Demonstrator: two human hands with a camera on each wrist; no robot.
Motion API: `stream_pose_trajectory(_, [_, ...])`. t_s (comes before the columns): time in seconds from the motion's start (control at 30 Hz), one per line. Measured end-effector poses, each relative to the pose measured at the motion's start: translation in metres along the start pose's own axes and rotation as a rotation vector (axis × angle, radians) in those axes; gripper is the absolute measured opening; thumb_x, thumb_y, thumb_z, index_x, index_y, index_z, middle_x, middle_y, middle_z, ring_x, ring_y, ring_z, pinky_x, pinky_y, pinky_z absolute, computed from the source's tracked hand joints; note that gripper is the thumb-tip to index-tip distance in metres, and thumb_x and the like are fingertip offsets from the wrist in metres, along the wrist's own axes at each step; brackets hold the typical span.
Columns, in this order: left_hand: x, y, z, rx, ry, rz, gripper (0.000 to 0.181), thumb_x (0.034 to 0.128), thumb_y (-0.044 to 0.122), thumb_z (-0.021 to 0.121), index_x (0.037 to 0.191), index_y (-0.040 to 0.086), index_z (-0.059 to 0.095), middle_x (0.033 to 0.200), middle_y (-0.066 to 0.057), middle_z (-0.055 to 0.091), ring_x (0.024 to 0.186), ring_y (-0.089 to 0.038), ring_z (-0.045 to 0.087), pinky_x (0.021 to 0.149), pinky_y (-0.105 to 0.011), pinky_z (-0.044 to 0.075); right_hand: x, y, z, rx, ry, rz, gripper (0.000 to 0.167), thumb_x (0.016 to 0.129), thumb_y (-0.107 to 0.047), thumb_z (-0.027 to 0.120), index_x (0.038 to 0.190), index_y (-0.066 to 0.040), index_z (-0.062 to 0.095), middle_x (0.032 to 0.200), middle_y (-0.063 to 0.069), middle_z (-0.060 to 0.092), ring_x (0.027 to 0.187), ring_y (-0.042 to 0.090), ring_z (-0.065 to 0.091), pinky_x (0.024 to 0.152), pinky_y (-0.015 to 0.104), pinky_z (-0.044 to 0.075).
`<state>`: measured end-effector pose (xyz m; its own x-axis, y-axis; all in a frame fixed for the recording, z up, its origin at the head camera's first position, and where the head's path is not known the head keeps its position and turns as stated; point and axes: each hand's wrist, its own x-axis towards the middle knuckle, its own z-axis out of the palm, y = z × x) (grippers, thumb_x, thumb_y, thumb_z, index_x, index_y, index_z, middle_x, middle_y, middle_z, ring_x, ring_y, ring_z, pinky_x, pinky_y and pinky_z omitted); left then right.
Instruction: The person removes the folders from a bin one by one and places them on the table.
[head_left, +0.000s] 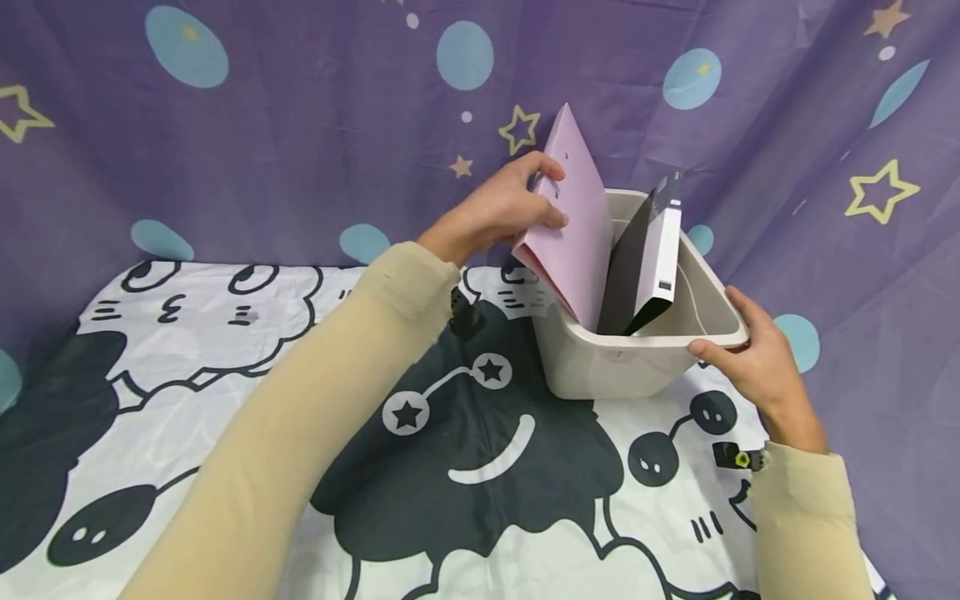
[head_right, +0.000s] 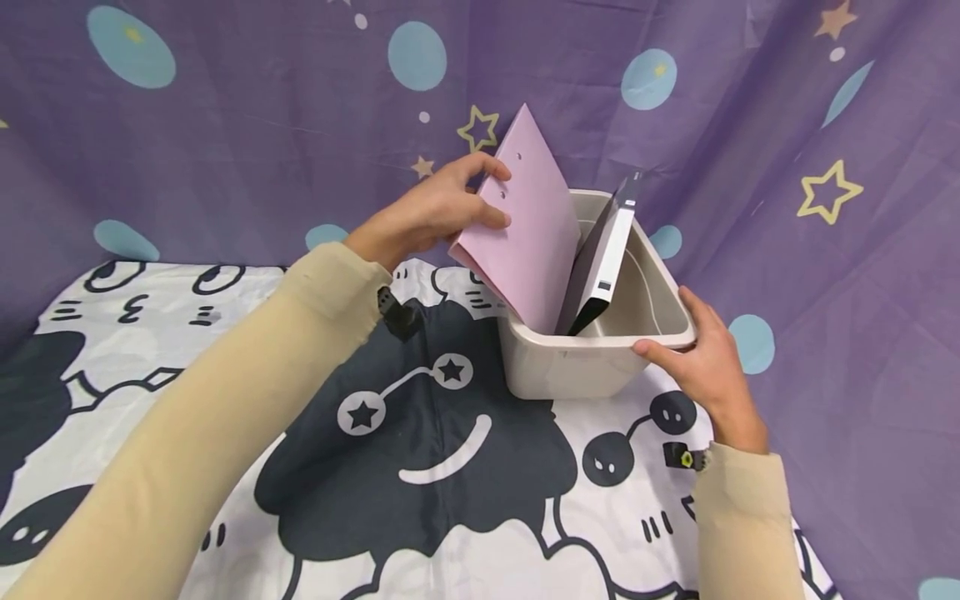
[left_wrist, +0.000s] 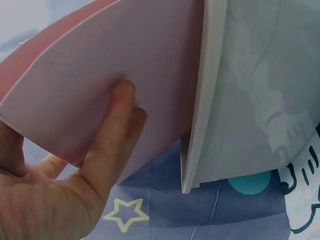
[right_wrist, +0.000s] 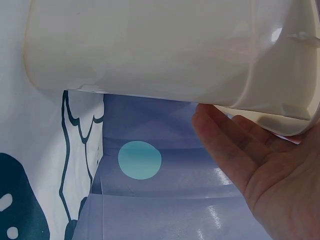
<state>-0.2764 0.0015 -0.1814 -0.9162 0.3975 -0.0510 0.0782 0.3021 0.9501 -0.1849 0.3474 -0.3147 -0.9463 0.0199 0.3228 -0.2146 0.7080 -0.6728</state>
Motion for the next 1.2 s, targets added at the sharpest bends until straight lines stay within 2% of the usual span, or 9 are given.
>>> stream_pose_trajectory(0.17, [0.0, -0.002, 0.001, -0.056, 0.006, 0.01, 0.048, 0.0845, 0.001, 0.065, 0.125, 0.016, 0.044, 0.118, -0.014, 0.046, 0.08, -0.026, 0.066, 0.064, -0.037, 0.056, -0.001, 0.001, 0.0, -0.009, 0.004, 0.002, 0.091, 0.077, -0.021, 0.08, 0.15, -0.006, 0.028, 0.125, 0.024, 0.05, 0.078, -0.007, 0.053, 0.067, 0.006, 0.041])
stream_pose_trajectory(0.4, [-0.001, -0.003, 0.001, -0.1, 0.02, 0.023, 0.047, 0.0843, -0.003, 0.063, 0.124, 0.014, 0.045, 0.115, -0.015, 0.049, 0.078, -0.027, 0.066, 0.064, -0.038, 0.056, 0.0, 0.0, 0.002, -0.025, 0.009, 0.002, 0.091, 0.076, -0.022, 0.08, 0.15, -0.009, 0.029, 0.125, 0.022, 0.051, 0.08, -0.004, 0.052, 0.069, 0.008, 0.039])
stream_pose_trajectory(0.7, [-0.006, 0.004, -0.003, -0.088, 0.021, 0.027, 0.047, 0.0841, -0.002, 0.062, 0.123, 0.018, 0.045, 0.117, -0.013, 0.048, 0.079, -0.028, 0.066, 0.063, -0.038, 0.056, 0.0, -0.002, 0.002, -0.017, 0.014, 0.001, 0.091, 0.076, -0.022, 0.08, 0.15, -0.009, 0.029, 0.127, 0.022, 0.049, 0.083, 0.0, 0.05, 0.07, 0.01, 0.038])
stream_pose_trajectory(0.9, [-0.011, 0.006, -0.01, -0.11, 0.023, 0.028, 0.048, 0.0847, -0.002, 0.063, 0.124, 0.018, 0.044, 0.119, -0.014, 0.047, 0.081, -0.03, 0.066, 0.065, -0.041, 0.057, 0.0, -0.004, 0.003, -0.025, 0.015, 0.012, 0.091, 0.077, -0.024, 0.08, 0.15, -0.01, 0.028, 0.13, 0.021, 0.048, 0.089, 0.006, 0.048, 0.073, 0.013, 0.036])
stream_pose_trajectory(1.2, [-0.019, 0.004, -0.017, -0.161, 0.055, 0.062, 0.049, 0.0828, -0.005, 0.064, 0.123, 0.016, 0.046, 0.102, -0.014, 0.058, 0.074, -0.028, 0.066, 0.06, -0.038, 0.056, 0.0, -0.003, 0.002, -0.021, 0.011, -0.002, 0.091, 0.076, -0.021, 0.08, 0.15, -0.009, 0.029, 0.127, 0.024, 0.05, 0.083, 0.0, 0.05, 0.07, 0.01, 0.039])
